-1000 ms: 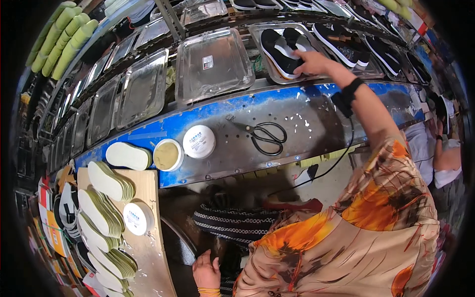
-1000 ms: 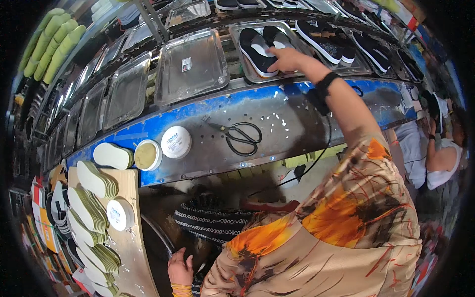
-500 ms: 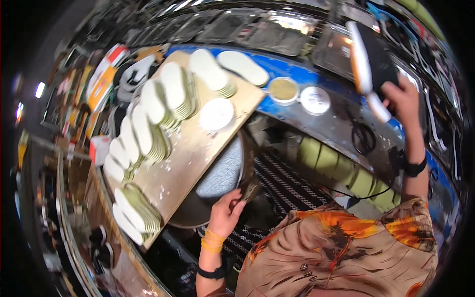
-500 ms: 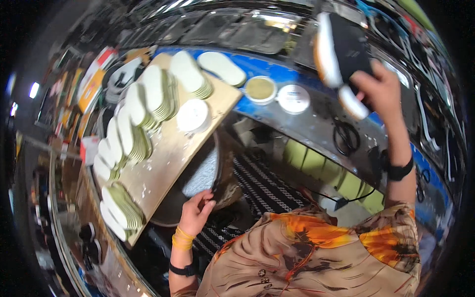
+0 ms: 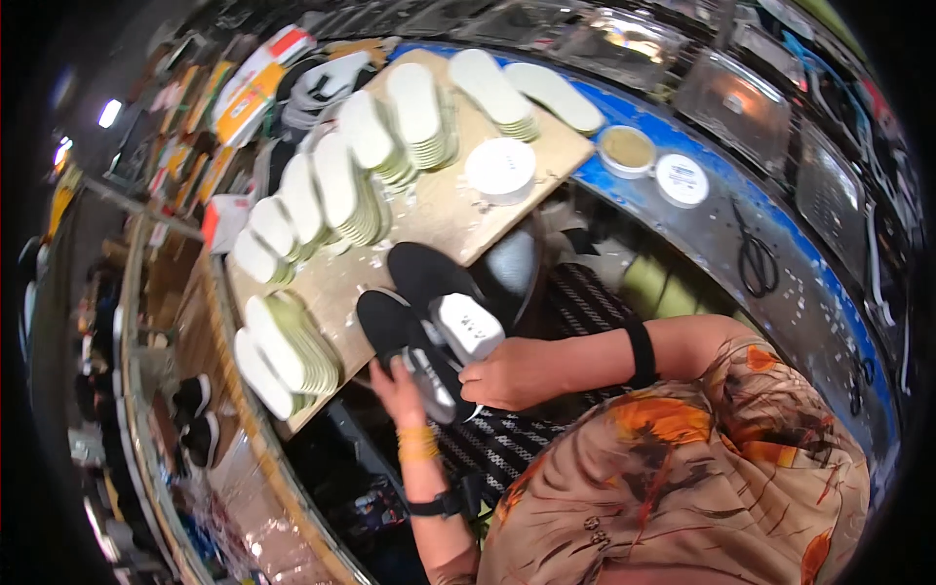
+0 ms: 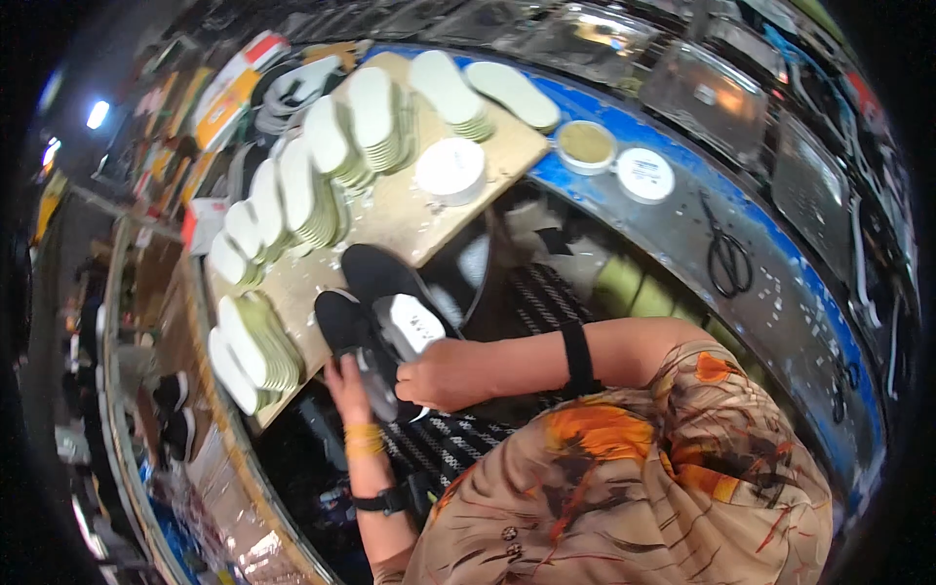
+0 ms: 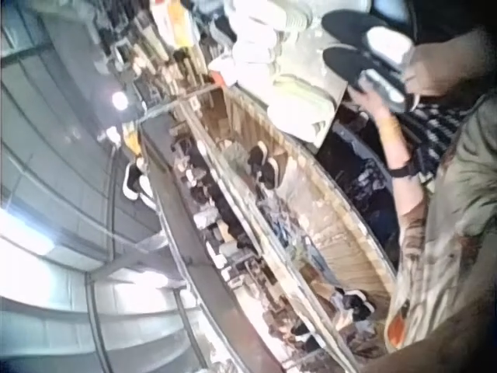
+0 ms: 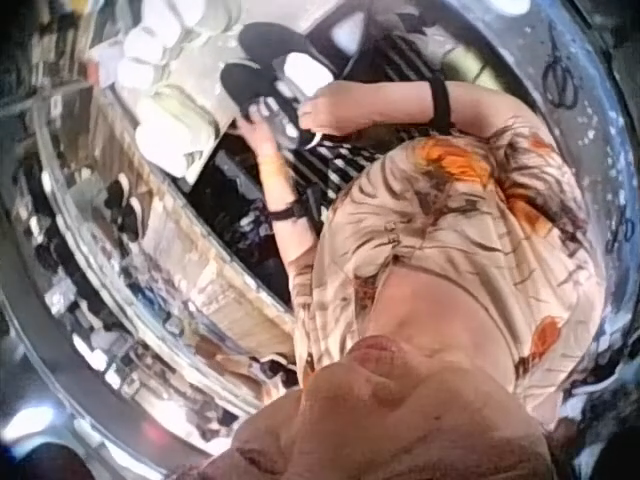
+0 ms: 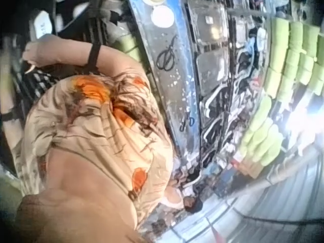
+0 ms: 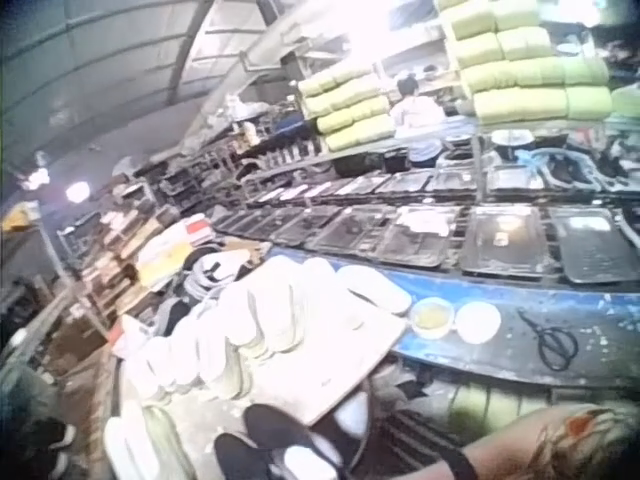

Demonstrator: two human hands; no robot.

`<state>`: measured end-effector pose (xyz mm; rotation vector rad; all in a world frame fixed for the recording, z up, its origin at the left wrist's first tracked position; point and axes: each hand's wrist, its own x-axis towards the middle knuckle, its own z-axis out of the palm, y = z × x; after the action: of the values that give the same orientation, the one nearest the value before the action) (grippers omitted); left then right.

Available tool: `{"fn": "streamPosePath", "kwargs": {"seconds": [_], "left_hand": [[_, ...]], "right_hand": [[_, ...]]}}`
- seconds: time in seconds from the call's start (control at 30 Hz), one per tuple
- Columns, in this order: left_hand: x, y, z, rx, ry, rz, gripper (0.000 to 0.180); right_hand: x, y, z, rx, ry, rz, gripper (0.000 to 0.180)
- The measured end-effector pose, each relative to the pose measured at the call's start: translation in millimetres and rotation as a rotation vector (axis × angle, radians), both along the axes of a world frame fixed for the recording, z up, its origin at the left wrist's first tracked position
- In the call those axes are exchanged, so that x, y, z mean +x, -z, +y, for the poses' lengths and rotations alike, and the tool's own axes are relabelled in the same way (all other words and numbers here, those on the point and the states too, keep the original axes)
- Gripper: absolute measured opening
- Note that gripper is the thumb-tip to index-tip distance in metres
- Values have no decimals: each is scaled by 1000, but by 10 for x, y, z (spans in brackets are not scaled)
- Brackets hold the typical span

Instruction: Trimming excess lining or material and inserting foam insoles into shoes on a production line.

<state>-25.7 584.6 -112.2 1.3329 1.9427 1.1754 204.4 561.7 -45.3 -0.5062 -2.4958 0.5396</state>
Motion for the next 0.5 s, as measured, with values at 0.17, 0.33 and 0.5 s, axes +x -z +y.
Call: {"fn": "streamPosePath", "kwargs": {"seconds": [0.17,0.33,0.5], "left_hand": [[-133,-348,-249,202,1,-233,36],[238,-619,-228,-358,241,-169,47],[632,-429,123,108,322,464,56]], "right_hand": [[1381,54,-83,-98,829,-42,13],[2869,214,-605,-321,1682,-953,15],[3431,721,-888,-505,1833,-881,25]]}}
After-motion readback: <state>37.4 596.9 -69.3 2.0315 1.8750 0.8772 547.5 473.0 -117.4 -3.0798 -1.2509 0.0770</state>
